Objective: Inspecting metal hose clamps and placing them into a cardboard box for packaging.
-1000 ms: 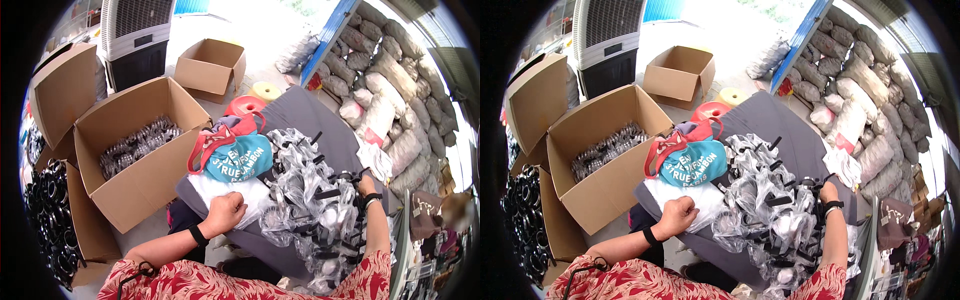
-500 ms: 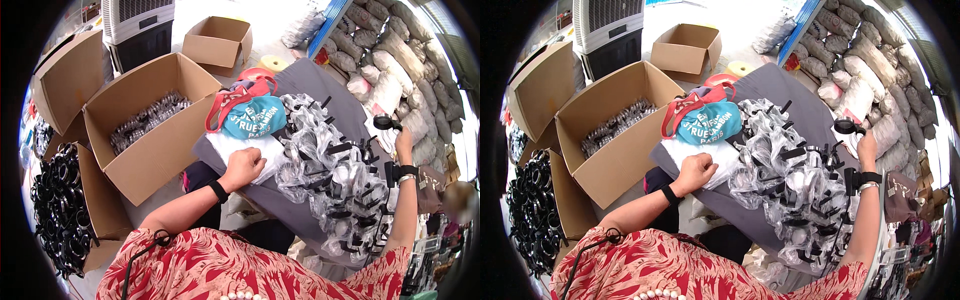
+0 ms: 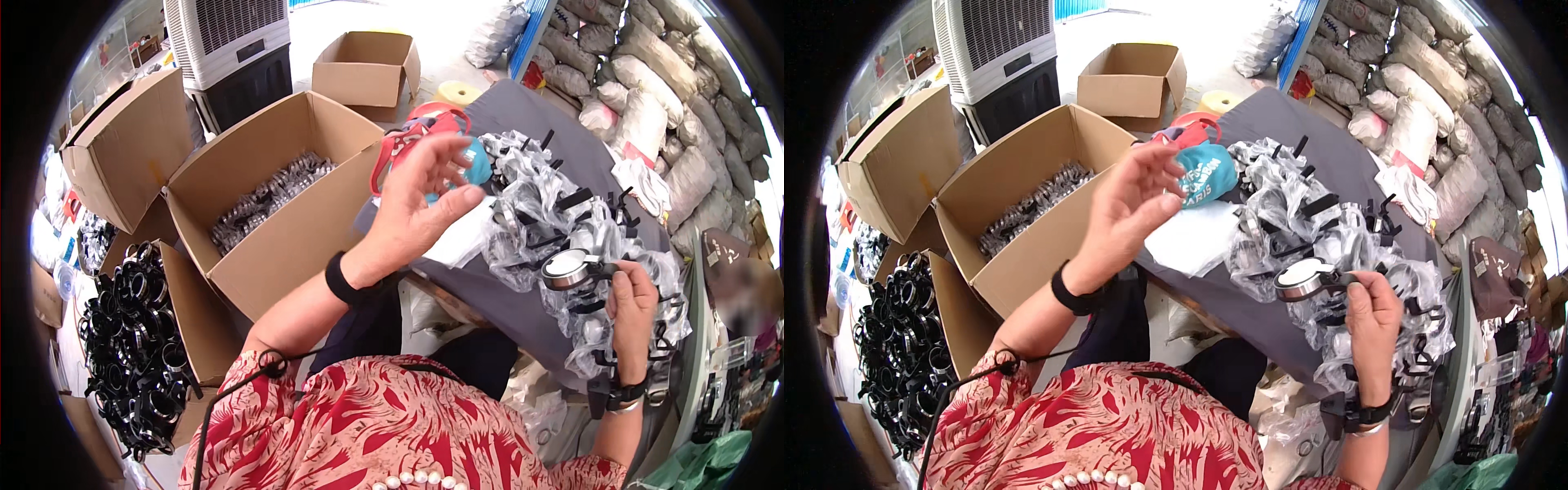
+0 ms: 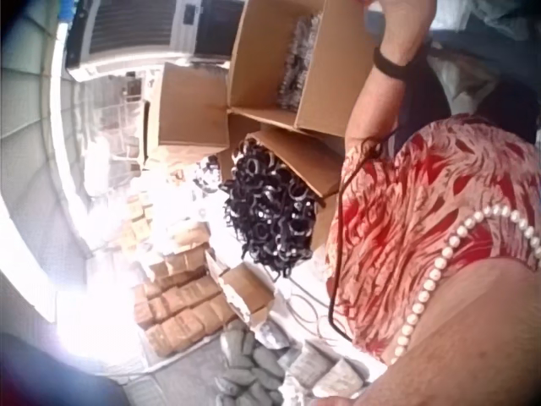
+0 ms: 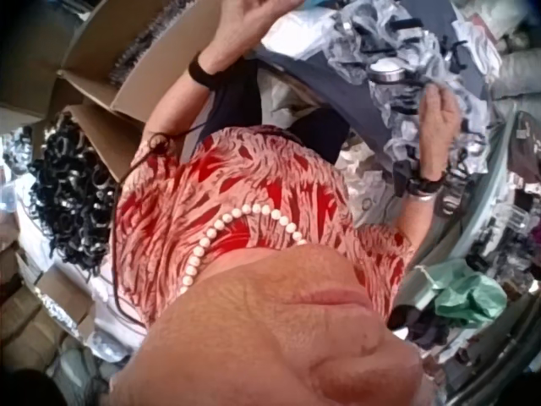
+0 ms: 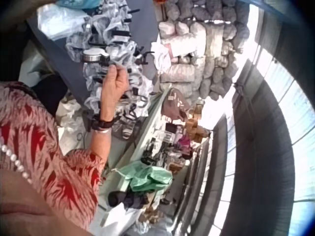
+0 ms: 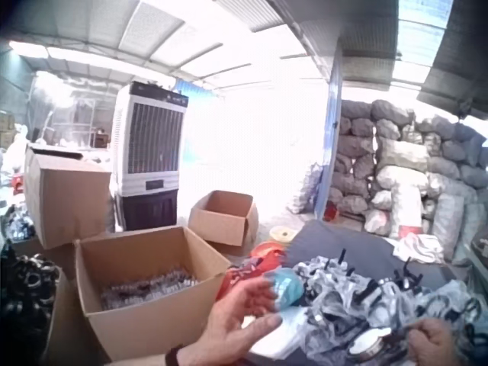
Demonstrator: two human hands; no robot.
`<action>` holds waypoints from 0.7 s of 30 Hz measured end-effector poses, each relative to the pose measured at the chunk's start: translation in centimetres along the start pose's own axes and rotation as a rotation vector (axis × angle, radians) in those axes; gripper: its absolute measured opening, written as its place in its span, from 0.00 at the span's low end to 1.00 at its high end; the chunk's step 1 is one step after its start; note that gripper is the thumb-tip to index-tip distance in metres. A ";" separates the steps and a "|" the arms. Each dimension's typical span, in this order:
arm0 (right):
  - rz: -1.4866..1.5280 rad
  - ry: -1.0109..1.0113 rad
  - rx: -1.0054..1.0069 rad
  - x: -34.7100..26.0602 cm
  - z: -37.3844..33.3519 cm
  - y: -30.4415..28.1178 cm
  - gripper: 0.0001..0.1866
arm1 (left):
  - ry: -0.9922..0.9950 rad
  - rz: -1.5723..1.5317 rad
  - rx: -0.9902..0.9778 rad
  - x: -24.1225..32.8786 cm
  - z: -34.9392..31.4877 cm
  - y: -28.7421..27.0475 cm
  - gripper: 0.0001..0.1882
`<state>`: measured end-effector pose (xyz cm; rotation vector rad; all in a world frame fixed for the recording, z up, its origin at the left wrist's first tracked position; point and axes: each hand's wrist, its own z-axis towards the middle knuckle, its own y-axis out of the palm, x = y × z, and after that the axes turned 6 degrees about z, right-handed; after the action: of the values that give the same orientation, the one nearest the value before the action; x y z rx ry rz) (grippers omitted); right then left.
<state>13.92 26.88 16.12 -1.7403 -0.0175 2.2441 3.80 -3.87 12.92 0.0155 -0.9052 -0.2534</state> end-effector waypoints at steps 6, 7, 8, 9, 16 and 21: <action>-0.329 -0.149 0.083 9.1 -4.1 3.5 0.09 | 0.553 0.039 -0.193 9.1 0.6 0.7 0.48; -0.390 -0.181 0.056 9.9 -4.3 4.4 0.10 | 0.543 0.078 -0.186 9.5 0.7 0.3 0.48; -0.461 -0.223 0.058 10.8 -5.0 5.1 0.11 | 0.534 0.113 -0.179 9.9 0.7 -0.1 0.47; -0.412 -0.189 0.067 11.1 -5.6 6.1 0.12 | 0.521 0.162 -0.167 10.5 0.9 -0.5 0.47; -0.274 0.076 -0.026 11.9 -7.4 5.7 0.32 | 0.491 0.325 -0.144 11.3 2.5 -1.3 0.47; -0.203 0.104 -0.031 13.3 -7.1 5.0 0.34 | 0.763 0.395 -0.103 13.8 9.8 -0.4 0.47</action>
<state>16.56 24.12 0.69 -1.7822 -0.1988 2.0180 4.26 -6.50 29.66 -0.1527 -0.1238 0.0821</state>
